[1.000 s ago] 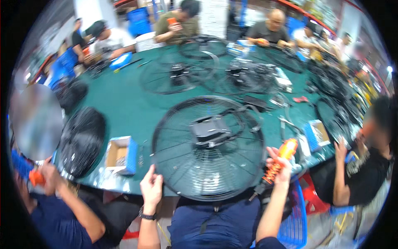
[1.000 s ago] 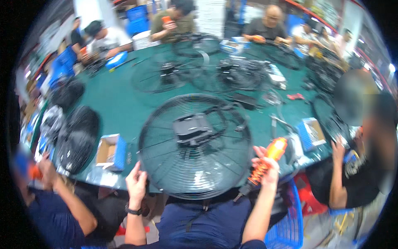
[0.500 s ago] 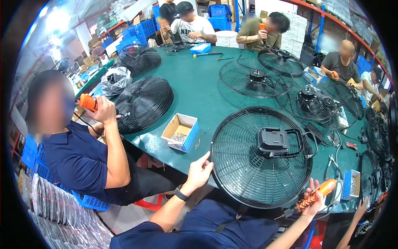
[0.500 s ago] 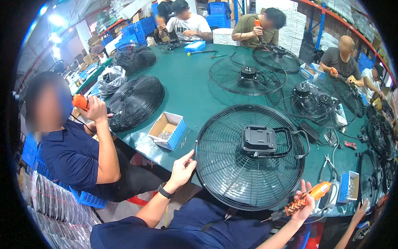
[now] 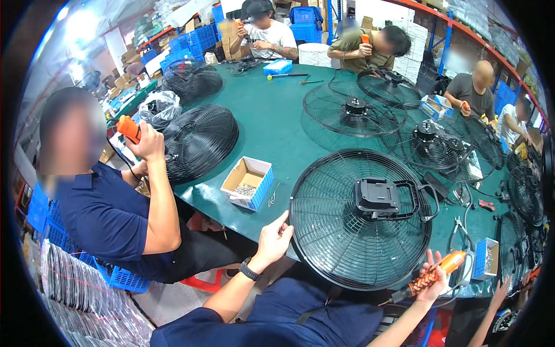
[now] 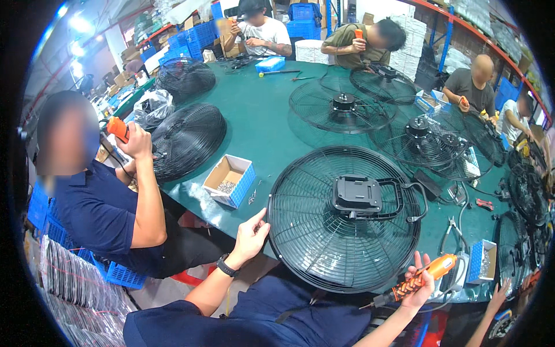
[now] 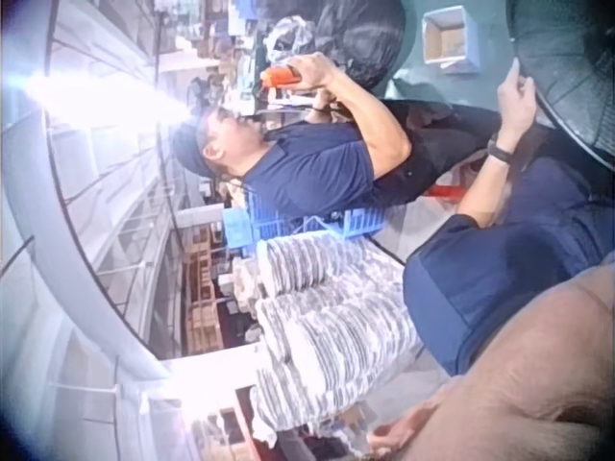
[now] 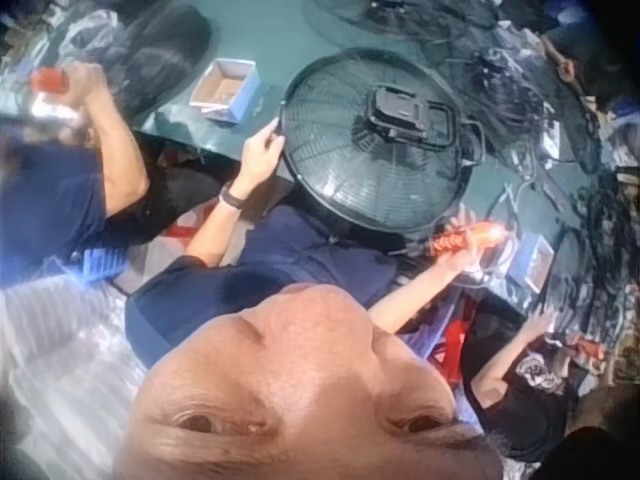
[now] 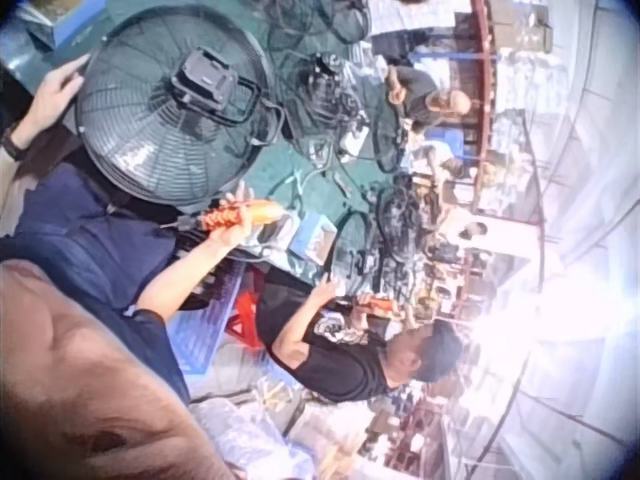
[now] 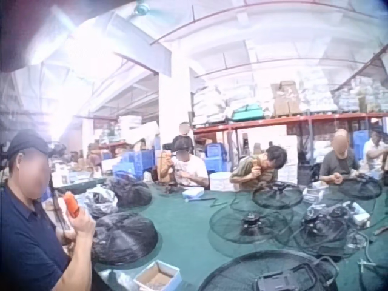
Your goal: Assembling industrial fan guards and motors using a powered screwdriver at a workshop table.
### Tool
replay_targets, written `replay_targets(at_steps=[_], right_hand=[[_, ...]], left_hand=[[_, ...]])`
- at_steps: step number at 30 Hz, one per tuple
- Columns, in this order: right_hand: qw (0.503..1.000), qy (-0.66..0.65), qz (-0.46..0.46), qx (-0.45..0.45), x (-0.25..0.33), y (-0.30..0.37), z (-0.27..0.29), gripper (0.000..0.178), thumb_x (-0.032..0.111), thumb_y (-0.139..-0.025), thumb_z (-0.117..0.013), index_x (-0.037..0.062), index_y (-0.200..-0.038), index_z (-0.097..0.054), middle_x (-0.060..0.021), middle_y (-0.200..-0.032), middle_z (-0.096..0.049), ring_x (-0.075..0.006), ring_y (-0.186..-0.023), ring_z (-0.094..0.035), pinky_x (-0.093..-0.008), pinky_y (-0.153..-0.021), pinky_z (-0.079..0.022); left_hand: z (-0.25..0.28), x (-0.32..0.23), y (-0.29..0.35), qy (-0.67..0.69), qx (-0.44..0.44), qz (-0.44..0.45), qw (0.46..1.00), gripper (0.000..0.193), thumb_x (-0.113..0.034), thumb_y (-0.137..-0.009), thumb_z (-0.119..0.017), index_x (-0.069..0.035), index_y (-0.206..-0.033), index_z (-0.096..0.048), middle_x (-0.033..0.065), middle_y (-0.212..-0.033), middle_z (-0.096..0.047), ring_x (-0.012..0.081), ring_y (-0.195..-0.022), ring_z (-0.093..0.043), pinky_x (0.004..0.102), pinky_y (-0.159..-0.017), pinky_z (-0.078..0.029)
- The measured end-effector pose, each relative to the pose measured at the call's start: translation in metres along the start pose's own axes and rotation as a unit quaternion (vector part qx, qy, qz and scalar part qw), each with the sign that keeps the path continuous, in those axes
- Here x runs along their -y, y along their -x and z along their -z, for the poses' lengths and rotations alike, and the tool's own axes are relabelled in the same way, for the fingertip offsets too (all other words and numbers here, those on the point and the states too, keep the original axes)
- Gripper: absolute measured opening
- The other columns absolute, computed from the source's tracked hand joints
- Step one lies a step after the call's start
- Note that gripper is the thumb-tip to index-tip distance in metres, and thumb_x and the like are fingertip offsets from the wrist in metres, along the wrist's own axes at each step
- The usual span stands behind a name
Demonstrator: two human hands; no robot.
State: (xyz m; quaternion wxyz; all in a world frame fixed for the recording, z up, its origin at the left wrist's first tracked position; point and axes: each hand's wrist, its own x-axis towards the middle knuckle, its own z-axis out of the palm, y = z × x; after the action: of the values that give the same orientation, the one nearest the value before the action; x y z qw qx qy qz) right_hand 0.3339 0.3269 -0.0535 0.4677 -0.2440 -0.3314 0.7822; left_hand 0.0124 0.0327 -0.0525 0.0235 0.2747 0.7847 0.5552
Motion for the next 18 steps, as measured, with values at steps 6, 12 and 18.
replay_targets(at_steps=[6, 12, 18], right_hand=[[0.996, 0.079, 0.011, -0.038, 0.009, 0.009, -0.022, 0.066, 0.018, -0.074, -0.057, -0.0034, -0.132, -0.036, -0.0252, -0.126, -0.050, -0.0180, -0.074, -0.063, -0.0263, -0.062, -0.052], [0.999, 0.006, -0.043, 0.014, -0.001, -0.008, -0.007, 0.068, 0.016, -0.074, -0.057, -0.0053, -0.133, -0.033, -0.0274, -0.130, -0.046, -0.0242, -0.074, -0.064, -0.0325, -0.067, -0.053], [0.999, -0.027, -0.035, 0.004, 0.004, -0.002, -0.003, 0.059, 0.012, -0.076, -0.056, -0.0054, -0.129, -0.036, -0.0270, -0.125, -0.050, -0.0258, -0.074, -0.065, -0.0346, -0.067, -0.053]], left_hand=[[-0.006, 0.002, -0.001, 0.011, -0.016, 0.016, 1.000, 0.044, -0.009, -0.082, -0.060, 0.005, -0.124, -0.052, 0.0017, -0.067, -0.056, 0.0058, -0.059, -0.047, 0.0224, -0.057, -0.044], [0.002, 0.006, -0.006, 0.062, 0.003, 0.034, 0.998, 0.044, -0.004, -0.085, -0.056, 0.007, -0.127, -0.048, -0.0028, -0.072, -0.052, 0.0053, -0.065, -0.045, 0.0207, -0.061, -0.041], [-0.006, 0.009, -0.005, 0.098, 0.020, 0.049, 0.994, 0.044, -0.001, -0.087, -0.053, 0.005, -0.130, -0.046, -0.0044, -0.072, -0.047, 0.0034, -0.064, -0.040, 0.0185, -0.056, -0.035]])
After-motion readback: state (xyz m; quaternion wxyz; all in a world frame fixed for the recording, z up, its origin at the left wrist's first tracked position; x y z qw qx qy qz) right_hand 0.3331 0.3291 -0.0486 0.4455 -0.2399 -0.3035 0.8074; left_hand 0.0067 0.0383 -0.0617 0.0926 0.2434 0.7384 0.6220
